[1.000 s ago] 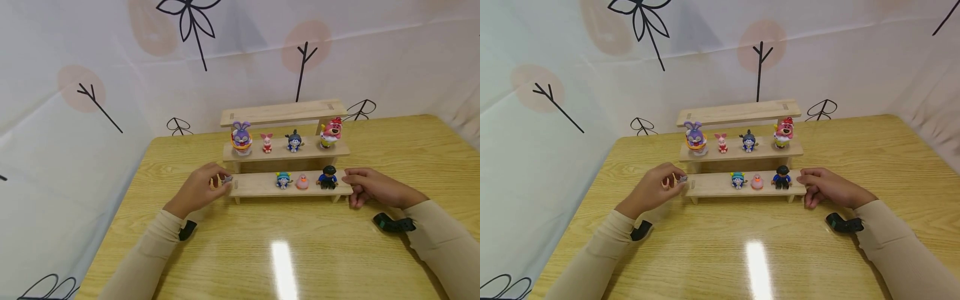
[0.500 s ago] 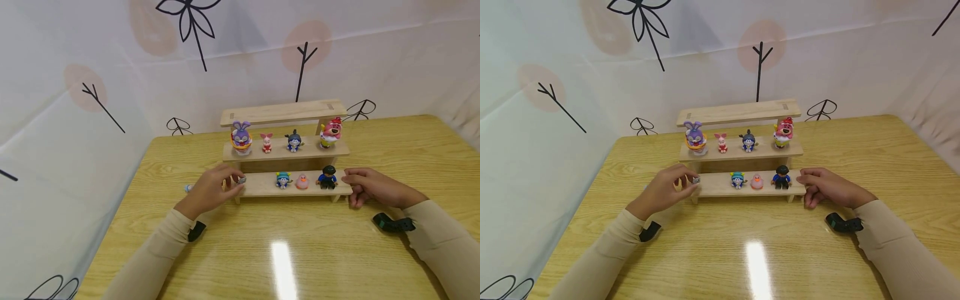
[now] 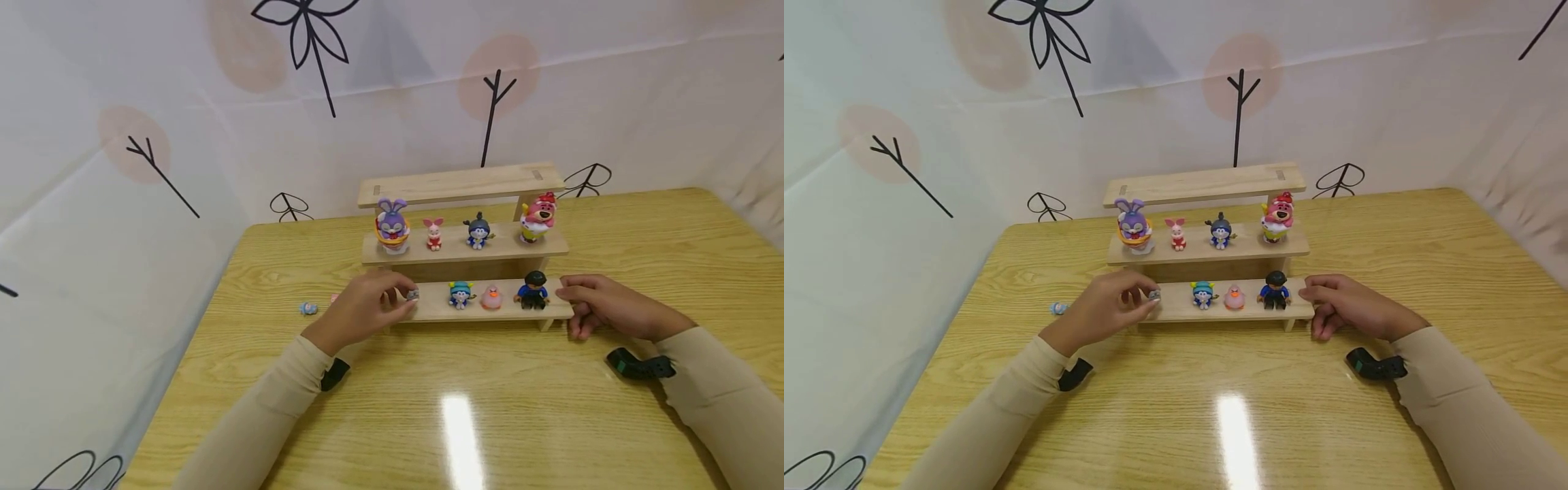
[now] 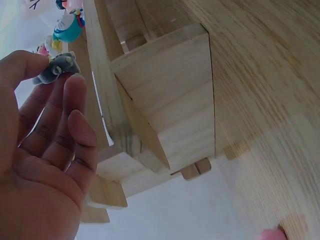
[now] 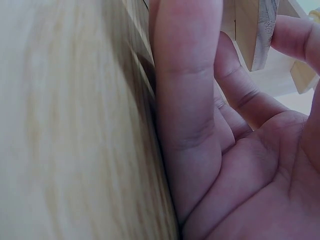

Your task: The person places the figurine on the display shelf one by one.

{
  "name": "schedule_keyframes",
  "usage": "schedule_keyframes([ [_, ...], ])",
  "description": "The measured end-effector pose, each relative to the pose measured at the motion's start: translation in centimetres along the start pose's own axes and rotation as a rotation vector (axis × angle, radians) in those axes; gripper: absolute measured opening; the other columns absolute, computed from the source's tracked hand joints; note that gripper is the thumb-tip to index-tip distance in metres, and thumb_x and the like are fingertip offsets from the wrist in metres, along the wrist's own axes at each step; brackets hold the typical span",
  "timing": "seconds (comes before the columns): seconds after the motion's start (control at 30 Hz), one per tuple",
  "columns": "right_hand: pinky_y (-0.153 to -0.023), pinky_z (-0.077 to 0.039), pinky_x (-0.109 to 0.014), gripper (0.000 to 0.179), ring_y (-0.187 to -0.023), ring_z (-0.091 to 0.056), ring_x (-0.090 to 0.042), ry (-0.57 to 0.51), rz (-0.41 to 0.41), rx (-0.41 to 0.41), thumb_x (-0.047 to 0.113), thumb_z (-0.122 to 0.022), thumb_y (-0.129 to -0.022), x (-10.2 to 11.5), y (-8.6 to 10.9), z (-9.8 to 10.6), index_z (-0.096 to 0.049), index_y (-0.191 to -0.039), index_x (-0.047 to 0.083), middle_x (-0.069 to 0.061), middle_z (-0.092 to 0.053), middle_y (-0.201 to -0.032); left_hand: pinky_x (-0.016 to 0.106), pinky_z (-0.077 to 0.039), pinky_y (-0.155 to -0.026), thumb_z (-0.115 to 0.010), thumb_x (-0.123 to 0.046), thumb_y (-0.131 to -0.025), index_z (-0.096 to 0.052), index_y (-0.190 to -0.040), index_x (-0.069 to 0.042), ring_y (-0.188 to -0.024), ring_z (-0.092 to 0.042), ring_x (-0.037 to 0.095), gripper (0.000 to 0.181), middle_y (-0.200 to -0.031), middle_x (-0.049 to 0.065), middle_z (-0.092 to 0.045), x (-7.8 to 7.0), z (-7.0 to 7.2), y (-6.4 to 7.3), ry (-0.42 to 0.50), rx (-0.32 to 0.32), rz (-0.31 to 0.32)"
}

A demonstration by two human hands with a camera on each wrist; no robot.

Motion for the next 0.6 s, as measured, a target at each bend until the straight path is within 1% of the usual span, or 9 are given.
schedule_keyframes([
  [0.13, -0.067, -0.060, -0.037, 0.075, -0.068, -0.068, -0.017, -0.003, -0.001, 0.001, 0.030, -0.033, -0.111, -0.1, -0.1, 0.1, 0.015, -0.153, -0.011, -0.004, -0.068, -0.072, 0.018, -0.052, -0.068, -0.071, -0.021, -0.094, -0.071, -0.110, -0.012, -0.078, -0.062, 0.004, 0.018, -0.100, -0.003, -0.072, 0.0, -0.4, -0.4, 0.006, 0.009, 0.003],
  [0.33, -0.066, -0.060, -0.037, 0.074, -0.068, -0.068, -0.017, -0.005, -0.005, -0.002, 0.030, -0.033, -0.111, -0.1, -0.1, 0.1, 0.012, -0.154, -0.011, -0.004, -0.068, -0.072, 0.017, -0.051, -0.066, -0.071, -0.022, -0.095, -0.071, -0.111, -0.013, -0.077, -0.063, 0.003, 0.018, -0.095, -0.004, -0.073, -0.1, -0.8, -1.0, 0.016, 0.027, 0.040],
  [0.47, -0.067, -0.060, -0.037, 0.075, -0.068, -0.068, -0.017, -0.002, -0.011, -0.006, 0.031, -0.034, -0.111, -0.1, -0.1, 0.1, 0.013, -0.154, -0.011, -0.004, -0.067, -0.072, 0.017, -0.052, -0.067, -0.070, -0.022, -0.095, -0.071, -0.112, -0.013, -0.077, -0.063, 0.003, 0.020, -0.094, -0.004, -0.073, -0.4, -1.1, -1.4, 0.031, 0.053, 0.069],
  [0.6, -0.067, -0.060, -0.036, 0.076, -0.068, -0.068, -0.017, 0.002, -0.019, -0.009, 0.031, -0.034, -0.111, -0.1, 0.0, 0.1, 0.014, -0.153, -0.011, -0.005, -0.067, -0.073, 0.016, -0.052, -0.069, -0.070, -0.022, -0.095, -0.070, -0.113, -0.012, -0.078, -0.063, 0.003, 0.020, -0.095, -0.003, -0.073, -0.5, -1.5, -1.8, 0.045, 0.071, 0.066],
])
Point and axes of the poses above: each hand's wrist, its own y-axis away from the middle knuckle, its own z-axis out of the back of the hand, x = y × z, the point moved 3 cm from there along -y, towards the middle knuckle
